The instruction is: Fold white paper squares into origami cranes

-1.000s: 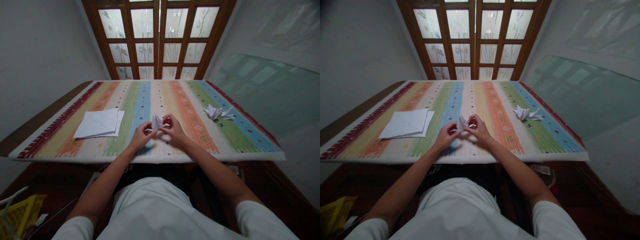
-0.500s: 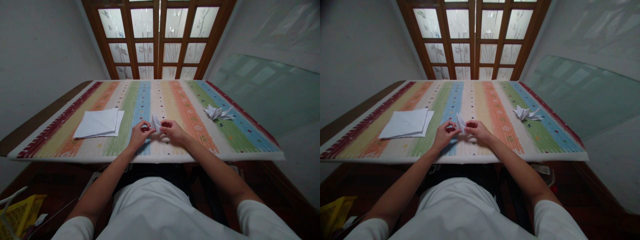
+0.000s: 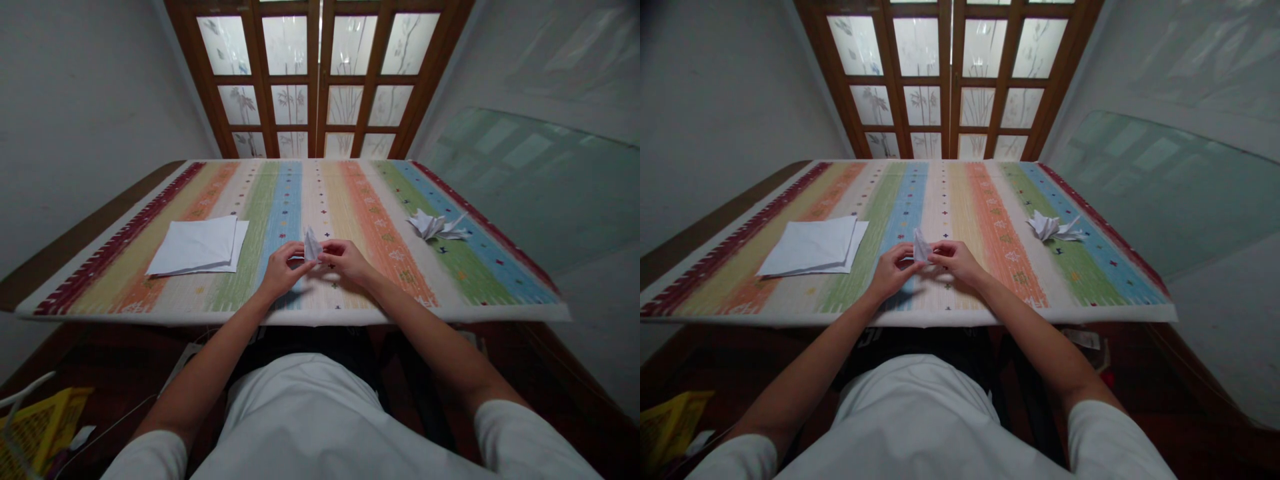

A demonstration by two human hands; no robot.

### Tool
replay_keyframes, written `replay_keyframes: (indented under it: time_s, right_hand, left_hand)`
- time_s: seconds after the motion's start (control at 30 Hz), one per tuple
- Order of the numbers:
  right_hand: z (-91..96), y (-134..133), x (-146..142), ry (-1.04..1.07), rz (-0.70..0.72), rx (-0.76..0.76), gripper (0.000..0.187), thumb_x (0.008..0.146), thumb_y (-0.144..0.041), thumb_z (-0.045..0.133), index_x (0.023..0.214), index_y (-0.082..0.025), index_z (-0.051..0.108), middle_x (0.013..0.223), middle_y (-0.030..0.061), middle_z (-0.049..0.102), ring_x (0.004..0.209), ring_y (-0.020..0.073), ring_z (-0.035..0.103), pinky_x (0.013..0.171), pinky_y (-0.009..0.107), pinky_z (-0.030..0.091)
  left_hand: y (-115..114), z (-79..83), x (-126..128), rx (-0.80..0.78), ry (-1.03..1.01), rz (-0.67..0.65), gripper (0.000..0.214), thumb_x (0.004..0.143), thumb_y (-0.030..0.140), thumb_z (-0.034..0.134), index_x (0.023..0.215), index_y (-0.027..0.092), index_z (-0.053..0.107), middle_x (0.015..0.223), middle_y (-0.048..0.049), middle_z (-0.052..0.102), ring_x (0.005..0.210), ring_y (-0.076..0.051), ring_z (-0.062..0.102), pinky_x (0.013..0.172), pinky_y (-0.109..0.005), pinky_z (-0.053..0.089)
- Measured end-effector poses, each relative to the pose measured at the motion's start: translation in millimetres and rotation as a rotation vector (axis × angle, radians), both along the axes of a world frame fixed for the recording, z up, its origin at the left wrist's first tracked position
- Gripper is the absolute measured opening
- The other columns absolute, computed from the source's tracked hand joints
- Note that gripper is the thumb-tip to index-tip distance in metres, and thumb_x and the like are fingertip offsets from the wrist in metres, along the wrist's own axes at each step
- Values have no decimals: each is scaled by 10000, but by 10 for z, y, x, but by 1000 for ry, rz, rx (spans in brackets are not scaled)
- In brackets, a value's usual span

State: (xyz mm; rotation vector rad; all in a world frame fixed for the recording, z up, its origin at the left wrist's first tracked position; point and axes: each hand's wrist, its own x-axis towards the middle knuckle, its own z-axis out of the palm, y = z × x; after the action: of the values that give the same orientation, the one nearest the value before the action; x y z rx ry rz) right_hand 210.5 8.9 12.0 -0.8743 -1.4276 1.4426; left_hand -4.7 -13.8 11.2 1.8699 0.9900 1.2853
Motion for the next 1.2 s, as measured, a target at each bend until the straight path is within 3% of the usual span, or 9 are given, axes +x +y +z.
replay_keyframes:
  time_s: [0.13, 0.4, 0.57, 0.8, 1.0, 1.2]
  right_hand:
    - [0, -7, -16, -25, -49, 16, 354, 689, -436, 944, 930, -195, 845, 840, 33, 784, 676, 135, 645, 595, 245, 483]
    - [-25, 2, -1, -63, -166, -2, 341, 690, -480, 933, 865, -196, 857, 761, 52, 773, 655, 166, 673, 564, 264, 509]
    - [-3, -6, -3, -90, -166, 25, 328, 696, -473, 927, 842, -190, 851, 784, 65, 782, 682, 176, 684, 562, 264, 496]
    - [-34, 1, -22, -126, -170, 52, 338, 688, -478, 931, 827, -184, 838, 716, 38, 747, 586, 134, 606, 521, 251, 448]
    - [-43, -6, -34, -113, -196, 73, 310, 678, -459, 945, 806, -197, 841, 764, 57, 783, 621, 161, 683, 567, 281, 551]
    - [-31, -38, -64, -99, -207, 92, 265, 704, -438, 929, 801, -206, 843, 785, 58, 789, 661, 181, 712, 615, 321, 618]
  left_hand:
    - [5, -16, -8, -57, -15, -15, 335, 946, 502, 781, 1047, 186, 827, 1200, -124, 782, 1020, -224, 768, 899, -354, 662]
    - [37, -46, -22, -119, -74, -78, 341, 902, 464, 823, 1102, 189, 845, 1306, -147, 780, 1076, -247, 786, 1016, -429, 644]
    - [46, -22, -51, -95, -48, -51, 249, 892, 417, 832, 1035, 217, 869, 1266, -137, 798, 1168, -272, 757, 1049, -454, 622]
    - [44, 5, -54, -139, -40, -42, 211, 852, 405, 850, 937, 214, 879, 1225, -140, 814, 1128, -289, 769, 995, -452, 637]
    - [55, -21, -38, -218, -72, -83, 261, 826, 447, 859, 927, 206, 866, 1173, -130, 830, 1049, -274, 783, 934, -439, 656]
    - [38, -9, -22, -242, -115, -88, 335, 795, 488, 897, 942, 190, 848, 1095, -122, 833, 1005, -265, 784, 972, -454, 642]
